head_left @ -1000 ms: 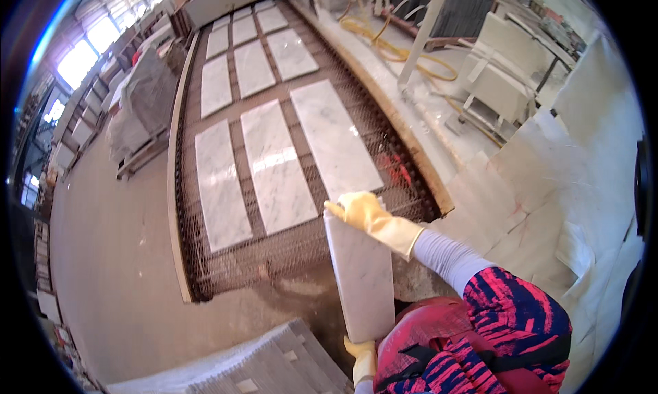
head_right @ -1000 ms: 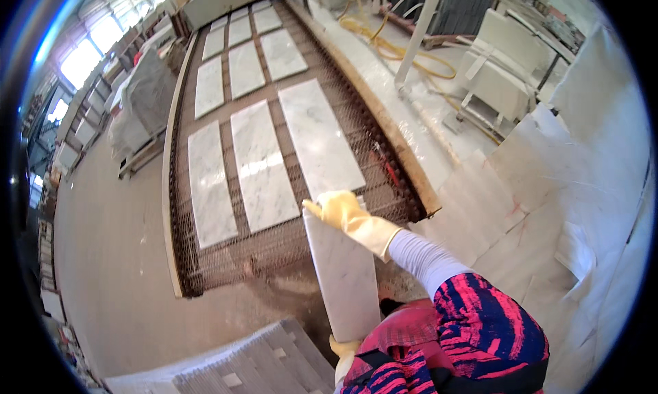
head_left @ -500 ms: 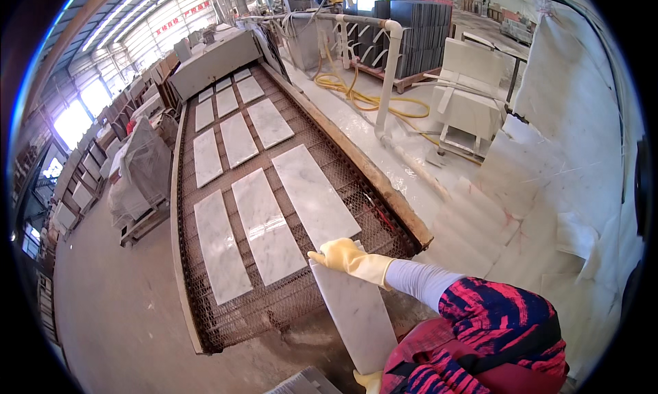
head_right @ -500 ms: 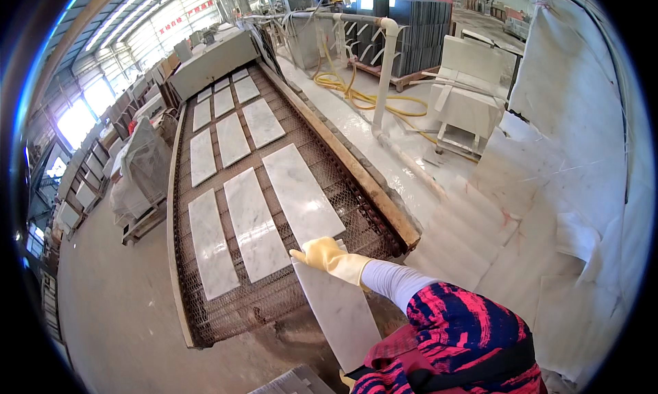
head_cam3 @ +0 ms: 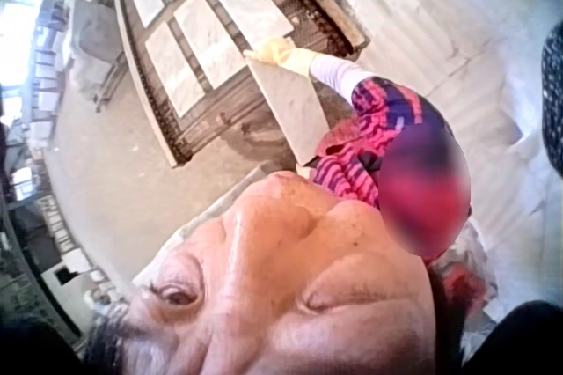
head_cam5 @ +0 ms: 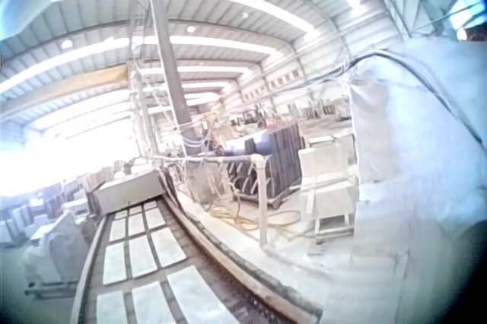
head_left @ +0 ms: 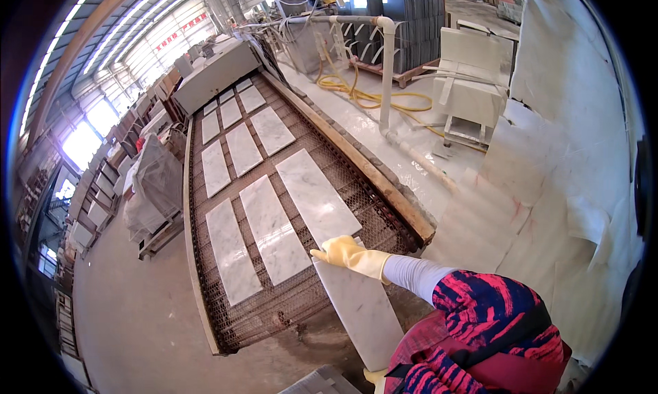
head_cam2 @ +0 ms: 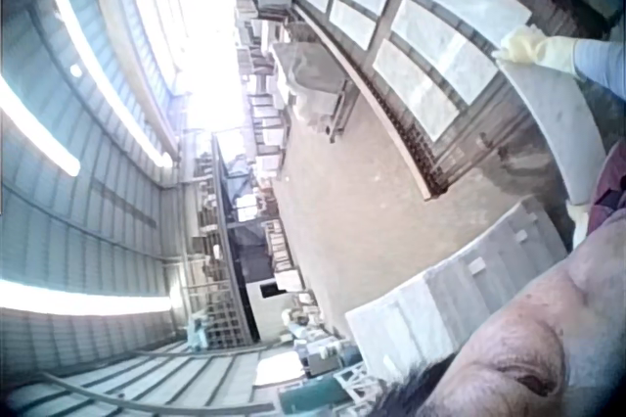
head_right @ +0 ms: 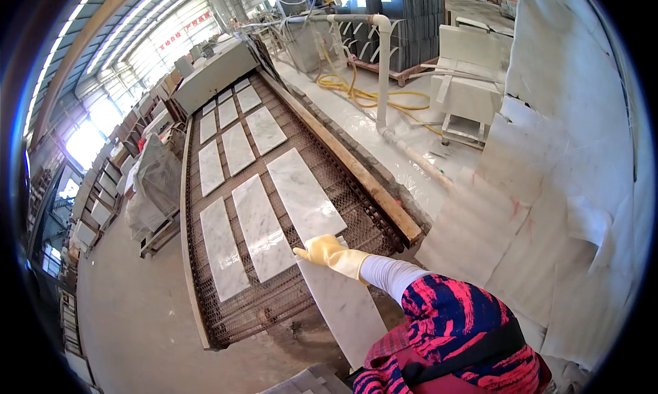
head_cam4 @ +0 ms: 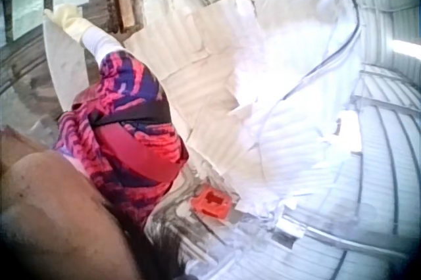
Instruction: The person picks up rectangular tiles from a stack and places them one by one onto a moving conveyor belt. The tiles are handled with gloved hands and arranged in rows on the belt as it advances.
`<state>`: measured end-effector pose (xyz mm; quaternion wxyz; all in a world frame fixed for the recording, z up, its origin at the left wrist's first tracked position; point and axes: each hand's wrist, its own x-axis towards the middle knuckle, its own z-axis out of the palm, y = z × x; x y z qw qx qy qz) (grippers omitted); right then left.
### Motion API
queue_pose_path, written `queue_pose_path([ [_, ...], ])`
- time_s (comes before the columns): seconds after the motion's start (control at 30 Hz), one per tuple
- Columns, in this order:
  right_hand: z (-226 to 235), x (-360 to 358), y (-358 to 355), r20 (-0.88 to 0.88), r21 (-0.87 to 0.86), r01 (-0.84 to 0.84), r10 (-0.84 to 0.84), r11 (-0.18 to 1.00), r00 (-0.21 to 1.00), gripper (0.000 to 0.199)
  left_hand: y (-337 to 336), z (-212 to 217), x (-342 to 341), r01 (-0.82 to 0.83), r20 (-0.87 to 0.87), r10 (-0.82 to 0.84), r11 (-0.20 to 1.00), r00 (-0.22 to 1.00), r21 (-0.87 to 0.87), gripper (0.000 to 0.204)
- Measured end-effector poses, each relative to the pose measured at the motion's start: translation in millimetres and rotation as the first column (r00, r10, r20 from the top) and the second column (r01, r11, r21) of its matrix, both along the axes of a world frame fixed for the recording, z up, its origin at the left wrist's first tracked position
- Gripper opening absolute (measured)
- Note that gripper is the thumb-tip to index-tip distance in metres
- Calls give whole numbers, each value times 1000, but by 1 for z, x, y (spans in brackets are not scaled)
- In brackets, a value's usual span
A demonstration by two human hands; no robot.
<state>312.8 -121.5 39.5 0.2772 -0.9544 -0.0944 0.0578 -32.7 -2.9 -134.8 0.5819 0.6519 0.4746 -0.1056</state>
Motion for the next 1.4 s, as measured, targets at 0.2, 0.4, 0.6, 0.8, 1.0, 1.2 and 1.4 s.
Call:
queue_pose_path([
  [0.2,-6,-3,-12,227,315,57,-133,947,965,43,4,5,-8,46,10,-46,999,999,18,104],
  [0.4,-2,-60,-65,385,547,88,-344,832,856,34,10,8,-18,78,0,-78,996,997,29,104],
  [0.6,-61,-204,-149,-64,470,414,-437,780,897,42,11,14,-31,121,11,-121,992,993,31,105],
  [0.8,-121,-327,-118,-758,373,504,-57,779,649,51,17,22,-50,175,10,-176,983,984,57,105],
  [1.0,-114,-379,-49,-788,616,691,300,379,538,59,22,39,-70,276,1,-278,954,960,115,106],
  [1.2,-94,-392,-49,-806,592,705,261,392,532,68,25,50,-83,358,29,-371,911,928,206,112],
  [1.4,-61,-399,-71,-770,635,608,326,476,549,67,6,59,-90,303,136,-342,922,930,242,100],
])
